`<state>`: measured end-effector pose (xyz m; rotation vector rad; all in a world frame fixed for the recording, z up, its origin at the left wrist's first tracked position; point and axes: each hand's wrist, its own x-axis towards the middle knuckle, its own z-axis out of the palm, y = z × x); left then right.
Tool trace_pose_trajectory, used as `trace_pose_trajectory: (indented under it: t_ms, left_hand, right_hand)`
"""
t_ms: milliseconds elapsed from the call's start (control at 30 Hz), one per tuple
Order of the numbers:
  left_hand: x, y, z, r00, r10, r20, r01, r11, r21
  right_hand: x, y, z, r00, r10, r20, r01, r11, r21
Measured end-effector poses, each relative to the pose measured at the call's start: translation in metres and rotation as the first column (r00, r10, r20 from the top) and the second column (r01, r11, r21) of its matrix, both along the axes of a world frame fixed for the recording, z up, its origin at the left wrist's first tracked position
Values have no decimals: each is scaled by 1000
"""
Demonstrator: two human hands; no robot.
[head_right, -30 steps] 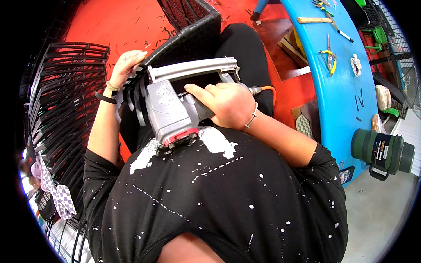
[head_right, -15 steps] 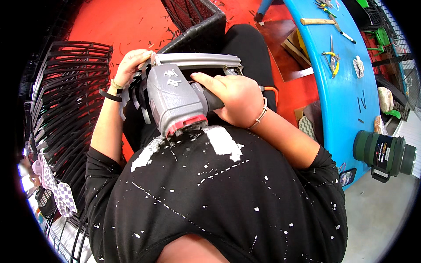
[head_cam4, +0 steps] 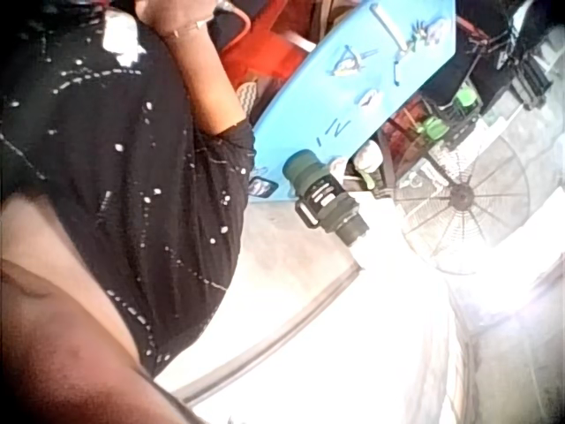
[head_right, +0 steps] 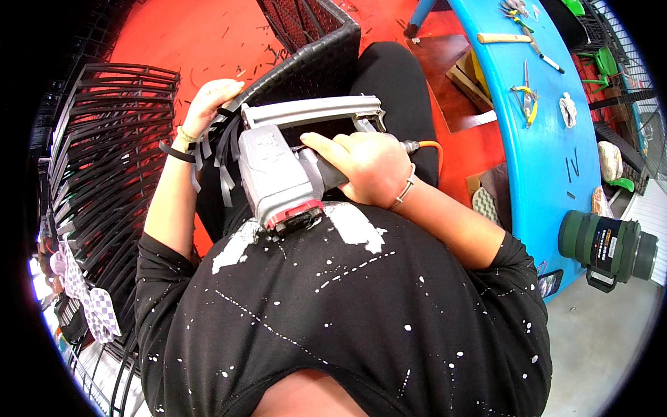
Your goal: The person assembles a black wicker chair by weaving black plastic strips into the frame. They use a nail gun to secure the strips and pliers to trim excess material. The process is repeated along the chair's edge.
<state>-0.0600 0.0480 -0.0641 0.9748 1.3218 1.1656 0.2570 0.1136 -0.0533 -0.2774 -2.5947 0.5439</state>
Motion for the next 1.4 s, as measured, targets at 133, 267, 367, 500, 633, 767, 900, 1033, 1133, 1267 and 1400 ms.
trace_pose_trajectory:
  t_ms: [133, 267, 367, 500, 633, 767, 900, 1033, 1133, 1267, 1400]
  left_hand:
    - [-2, -1, -5, 1000, 20, -21, -20, 1000, 0]
    - [-6, 1, -5, 999, -35, -8, 35, 999, 18]
    - [-1, 0, -1, 1000, 10, 21, -9, 999, -34]
    - [0, -1, 2, 999, 10, 49, -8, 999, -31]
    - [0, -1, 1, 999, 20, 39, -20, 1000, -15]
    - [3, 0, 3, 999, 42, 23, -42, 999, -20]
    - [-7, 1, -6, 1000, 14, -3, -14, 1000, 26]
    - [-6, -1, -10, 998, 55, -3, -55, 998, -30]
    - [-9, 2, -9, 1000, 10, 12, -9, 1000, -25]
    - [-7, 3, -4, 1000, -12, -4, 12, 999, -36]
    - [-4, -5, 7, 1000, -20, -3, 20, 994, -103]
  right_hand:
    - [0, -1, -1, 1000, -2, 4, 2, 1000, 13]
    - [0, -2, -4, 1000, -13, 16, 12, 1000, 27]
    - [-1, -3, -5, 1000, -24, 20, 23, 999, 42]
    - [-1, -4, -7, 999, -35, 20, 34, 997, 63]
    - [-1, -6, -9, 999, -48, 19, 47, 996, 71]
    - [0, -5, -11, 998, -55, 32, 53, 997, 56]
    - [0, -4, -10, 998, -44, 44, 42, 998, 41]
    - [4, -1, -3, 999, -36, 36, 35, 999, 38]
    - [12, 7, 15, 997, -61, -49, 61, 998, -10]
    - [55, 38, 8, 967, -175, -186, 93, 920, -381]
    - [98, 71, 27, 804, -582, -124, 444, 725, -526]
